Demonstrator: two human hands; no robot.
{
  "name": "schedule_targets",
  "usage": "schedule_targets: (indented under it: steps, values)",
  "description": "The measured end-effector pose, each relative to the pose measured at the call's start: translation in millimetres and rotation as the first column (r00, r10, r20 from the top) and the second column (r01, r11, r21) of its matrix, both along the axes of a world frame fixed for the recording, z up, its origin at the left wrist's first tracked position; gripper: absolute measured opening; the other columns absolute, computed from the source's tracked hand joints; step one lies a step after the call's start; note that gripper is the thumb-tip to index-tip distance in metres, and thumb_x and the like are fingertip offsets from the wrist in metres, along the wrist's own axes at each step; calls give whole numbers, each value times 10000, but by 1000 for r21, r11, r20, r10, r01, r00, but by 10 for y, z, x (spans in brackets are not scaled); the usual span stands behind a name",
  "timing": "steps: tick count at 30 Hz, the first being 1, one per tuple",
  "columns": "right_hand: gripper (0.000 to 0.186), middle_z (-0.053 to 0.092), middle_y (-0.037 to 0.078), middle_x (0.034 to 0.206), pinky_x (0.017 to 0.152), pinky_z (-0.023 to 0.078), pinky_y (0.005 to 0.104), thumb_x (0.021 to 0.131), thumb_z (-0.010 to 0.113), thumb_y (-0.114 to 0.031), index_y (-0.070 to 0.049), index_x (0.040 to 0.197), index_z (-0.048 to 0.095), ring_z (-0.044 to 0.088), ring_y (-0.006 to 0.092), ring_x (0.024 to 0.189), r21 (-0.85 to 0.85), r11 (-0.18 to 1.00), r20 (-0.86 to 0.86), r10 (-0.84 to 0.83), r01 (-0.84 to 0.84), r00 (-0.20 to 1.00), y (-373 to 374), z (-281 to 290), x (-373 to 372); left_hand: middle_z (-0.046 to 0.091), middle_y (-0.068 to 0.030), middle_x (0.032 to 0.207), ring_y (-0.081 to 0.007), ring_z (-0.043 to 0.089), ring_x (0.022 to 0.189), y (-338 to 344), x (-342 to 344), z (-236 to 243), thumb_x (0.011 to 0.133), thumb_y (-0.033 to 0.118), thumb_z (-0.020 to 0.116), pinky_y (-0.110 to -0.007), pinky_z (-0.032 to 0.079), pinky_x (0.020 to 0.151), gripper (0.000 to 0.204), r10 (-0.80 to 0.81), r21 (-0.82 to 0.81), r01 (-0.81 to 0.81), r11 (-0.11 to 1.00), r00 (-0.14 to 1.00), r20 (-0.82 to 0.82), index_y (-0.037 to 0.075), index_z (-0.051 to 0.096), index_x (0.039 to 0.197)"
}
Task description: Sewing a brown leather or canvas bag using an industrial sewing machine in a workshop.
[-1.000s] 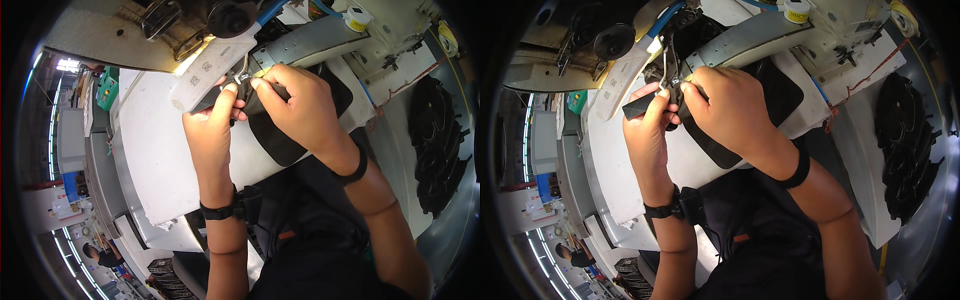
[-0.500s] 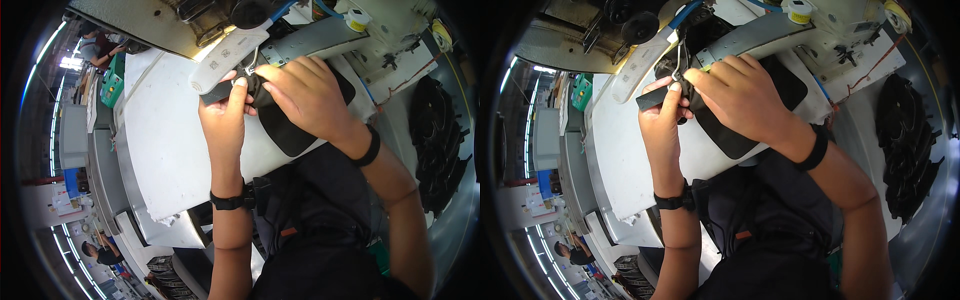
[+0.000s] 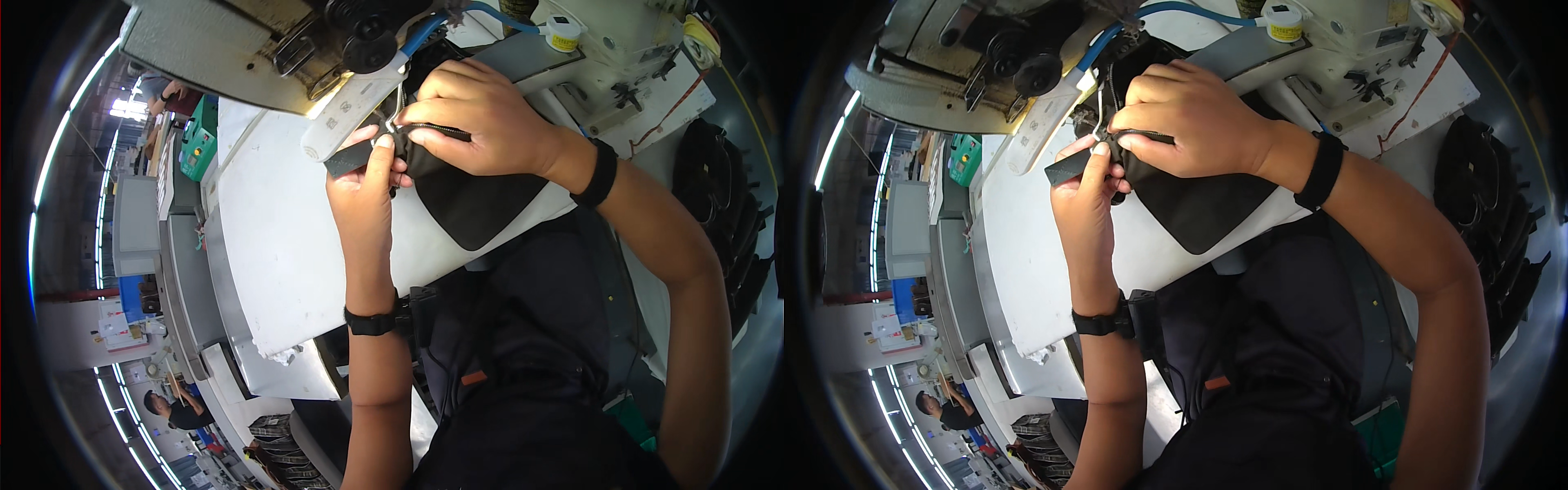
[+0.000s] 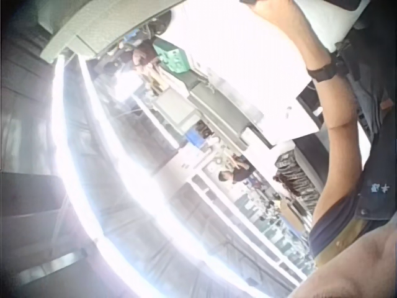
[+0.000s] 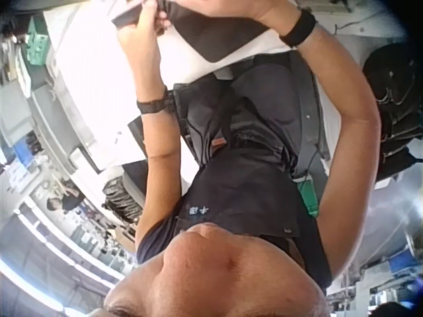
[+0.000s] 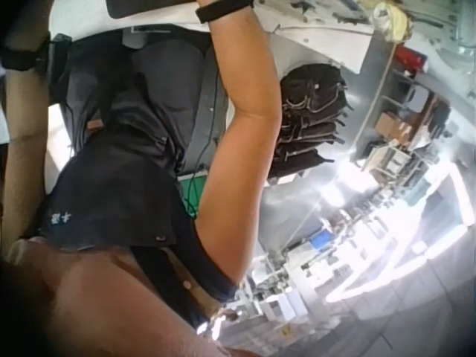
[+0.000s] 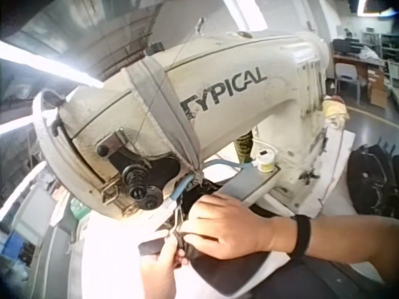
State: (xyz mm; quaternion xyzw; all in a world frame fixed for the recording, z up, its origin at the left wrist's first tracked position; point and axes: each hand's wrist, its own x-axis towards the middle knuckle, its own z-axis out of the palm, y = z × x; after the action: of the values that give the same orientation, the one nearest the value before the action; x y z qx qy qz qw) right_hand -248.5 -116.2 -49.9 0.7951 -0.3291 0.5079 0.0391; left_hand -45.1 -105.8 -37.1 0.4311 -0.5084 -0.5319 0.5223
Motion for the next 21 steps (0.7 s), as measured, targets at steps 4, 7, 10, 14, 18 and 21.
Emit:
schedule_targets:
  steps: [4,7,10,14,18,21]
  values:
    - [83,670,26,851,812,508,404,857,683,-173,-116,879,739,657,251,874,149,989,88,-11,-2,996,-56,44,40,659,-93,880,-133,643,722,14,5,25,992,86,698,-276,558,604,327,8,26,-9,1000,999,33,-51,569,1259]
    - [66,660,15,822,801,507,411,853,676,-158,-116,858,727,657,248,864,279,960,108,1,-32,994,-68,80,61,661,-90,902,-142,653,766,7,-8,52,988,86,706,-272,556,628,325,12,14,-13,1000,999,33,-35,565,1255]
    - [51,647,-1,792,797,490,394,850,682,-165,-123,847,713,637,230,845,249,968,112,-23,-6,993,-59,104,115,673,-95,921,-130,665,769,35,-6,39,973,72,721,-265,569,645,361,18,38,-19,999,1000,17,-46,565,1277]
    - [36,640,-23,781,784,470,376,839,698,-167,-133,837,689,619,214,829,262,965,77,-45,24,996,-67,118,120,671,-88,917,-128,659,765,57,-13,-23,961,79,739,-261,557,648,393,46,6,-46,999,999,-24,-40,562,1291]
    - [44,645,-18,775,767,469,382,829,707,-171,-137,823,681,631,225,819,229,973,88,-45,24,995,-65,119,119,666,-68,939,-112,637,769,69,16,55,943,78,758,-256,532,650,395,18,-1,-18,1000,996,89,-29,580,1279]
    - [39,671,-2,824,794,483,406,835,688,-174,-142,812,690,641,239,871,245,968,105,-89,61,990,-53,105,117,667,-62,981,-109,641,785,37,83,192,932,79,768,-258,552,671,389,-41,-43,53,998,968,248,-21,592,1264]
